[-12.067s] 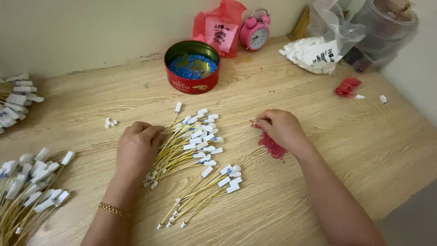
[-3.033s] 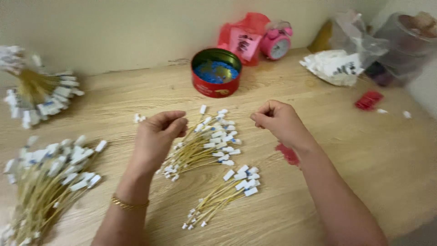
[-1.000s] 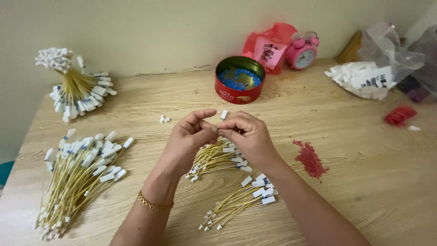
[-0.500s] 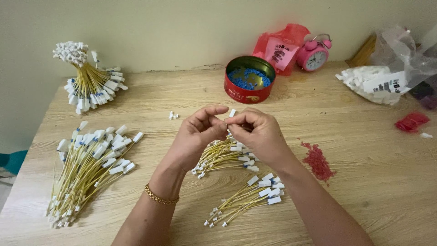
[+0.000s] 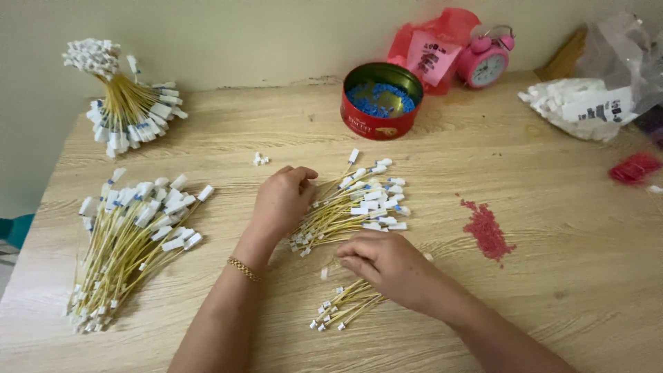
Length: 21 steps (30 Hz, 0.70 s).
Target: Manually attach plastic components to electronic wire cables at a workstation.
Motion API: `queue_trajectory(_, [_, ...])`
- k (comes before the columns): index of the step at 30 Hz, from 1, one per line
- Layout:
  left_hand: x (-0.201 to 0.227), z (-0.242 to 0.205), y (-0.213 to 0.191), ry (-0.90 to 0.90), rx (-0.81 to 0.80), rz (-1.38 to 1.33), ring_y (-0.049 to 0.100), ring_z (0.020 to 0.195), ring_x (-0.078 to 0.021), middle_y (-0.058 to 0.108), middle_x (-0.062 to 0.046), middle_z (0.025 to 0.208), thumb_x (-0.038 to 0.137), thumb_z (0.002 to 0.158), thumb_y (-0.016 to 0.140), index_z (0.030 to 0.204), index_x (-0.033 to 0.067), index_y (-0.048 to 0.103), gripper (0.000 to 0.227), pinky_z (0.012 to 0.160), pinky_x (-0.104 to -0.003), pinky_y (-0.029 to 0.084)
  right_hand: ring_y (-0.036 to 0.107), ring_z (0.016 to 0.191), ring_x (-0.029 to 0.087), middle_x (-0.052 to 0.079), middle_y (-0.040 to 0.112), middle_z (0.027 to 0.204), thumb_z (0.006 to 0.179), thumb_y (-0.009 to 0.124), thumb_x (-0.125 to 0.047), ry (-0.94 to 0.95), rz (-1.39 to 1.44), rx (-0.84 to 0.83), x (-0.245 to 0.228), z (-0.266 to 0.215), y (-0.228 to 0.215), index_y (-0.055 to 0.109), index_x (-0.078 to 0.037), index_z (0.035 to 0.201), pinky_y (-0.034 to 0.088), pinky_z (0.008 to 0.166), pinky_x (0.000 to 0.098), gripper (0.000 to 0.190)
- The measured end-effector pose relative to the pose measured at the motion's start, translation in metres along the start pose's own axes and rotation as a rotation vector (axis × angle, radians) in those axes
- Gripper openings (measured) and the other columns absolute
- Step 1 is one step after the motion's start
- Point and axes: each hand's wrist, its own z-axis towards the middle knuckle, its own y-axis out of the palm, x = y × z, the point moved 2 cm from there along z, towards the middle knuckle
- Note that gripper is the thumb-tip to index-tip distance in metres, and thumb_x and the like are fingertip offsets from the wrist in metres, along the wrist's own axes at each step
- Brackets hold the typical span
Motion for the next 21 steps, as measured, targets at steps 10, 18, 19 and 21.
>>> queue_trajectory(10, [0.002,0.0,0.007,0.165,0.151,0.192,0.07,0.087,-0.0331,0.073,-0.013,0.095,0.019,0.087,0.076,0.096,0.0096,0.08,0.014,0.08,-0.045,0.057,0.073,0.076,0.02,0.01,0.078,0.09,0.091,0.071,-0.019,0.51,-0.12,0.475,0.105,-0.026,-0.106,0.076,-0.009,0.11,0.056,0.07,0.0322,0.021])
queue_trajectory(18, [0.02,-0.005,-0.005,0.16,0.327,-0.083,0.074,0.079,-0.0168,0.076,-0.01,0.091,0.008,0.091,0.079,0.094,0.0036,0.074,0.008,0.07,-0.031,0.061,0.073,0.085,0.025,0.008,0.078,0.094,0.089,0.074,-0.028,0.514,-0.35,0.41,0.155,-0.022,-0.109,0.08,-0.013,0.1,0.056,0.08,0.038,0.019])
queue_trajectory(19, [0.022,-0.006,-0.007,0.196,0.36,-0.135,0.074,0.079,-0.0143,0.076,-0.009,0.089,0.005,0.092,0.079,0.092,0.0035,0.073,0.006,0.07,-0.028,0.062,0.073,0.086,0.025,0.007,0.077,0.094,0.087,0.076,-0.031,0.536,-0.37,0.388,0.15,-0.019,-0.108,0.079,-0.013,0.099,0.056,0.081,0.0389,0.021])
queue_trajectory(21, [0.028,-0.008,-0.01,0.209,0.359,-0.162,0.074,0.079,-0.0136,0.076,-0.008,0.089,0.004,0.091,0.078,0.092,0.0033,0.073,0.006,0.07,-0.027,0.062,0.072,0.087,0.026,0.008,0.077,0.094,0.087,0.076,-0.033,0.521,-0.422,0.37,0.152,-0.015,-0.106,0.079,-0.014,0.098,0.055,0.08,0.0396,0.022])
